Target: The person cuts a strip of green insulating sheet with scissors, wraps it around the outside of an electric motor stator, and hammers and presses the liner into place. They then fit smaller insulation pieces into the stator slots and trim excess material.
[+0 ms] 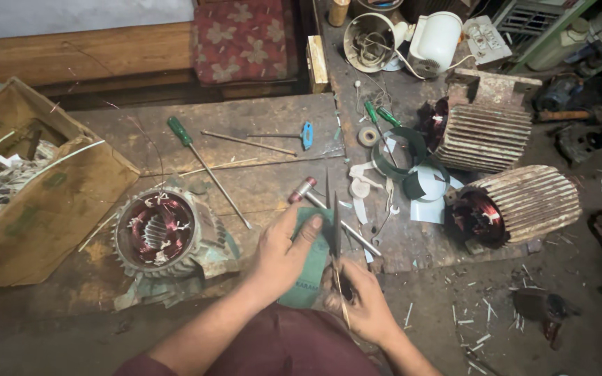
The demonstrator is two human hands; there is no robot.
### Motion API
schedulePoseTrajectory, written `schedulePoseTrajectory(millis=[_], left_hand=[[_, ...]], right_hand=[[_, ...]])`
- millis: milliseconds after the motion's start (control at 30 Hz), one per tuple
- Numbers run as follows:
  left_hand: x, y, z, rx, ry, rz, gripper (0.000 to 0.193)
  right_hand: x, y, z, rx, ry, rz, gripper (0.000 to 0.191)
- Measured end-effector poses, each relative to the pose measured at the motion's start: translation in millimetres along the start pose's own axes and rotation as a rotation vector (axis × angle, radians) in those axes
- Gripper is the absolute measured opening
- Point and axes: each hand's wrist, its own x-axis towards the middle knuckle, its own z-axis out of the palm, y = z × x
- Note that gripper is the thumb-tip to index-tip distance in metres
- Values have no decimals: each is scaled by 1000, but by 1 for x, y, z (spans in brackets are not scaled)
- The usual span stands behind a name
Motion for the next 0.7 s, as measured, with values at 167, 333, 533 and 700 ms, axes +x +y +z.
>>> schedulePoseTrajectory(millis=[167, 333, 533, 700], left_hand=[[0, -4, -3, 119, -33, -95, 46], [6, -4, -13, 87, -80, -42, 44], [9, -10, -25, 113, -315, -122, 39], [16, -21, -34, 203, -381, 12, 40]], right_hand=[[0, -3, 5, -19, 8, 23, 37], [1, -1, -6, 20, -66, 243, 27], [3, -5, -22, -11, -88, -24, 37], [3, -2, -23, -197, -75, 131, 43]])
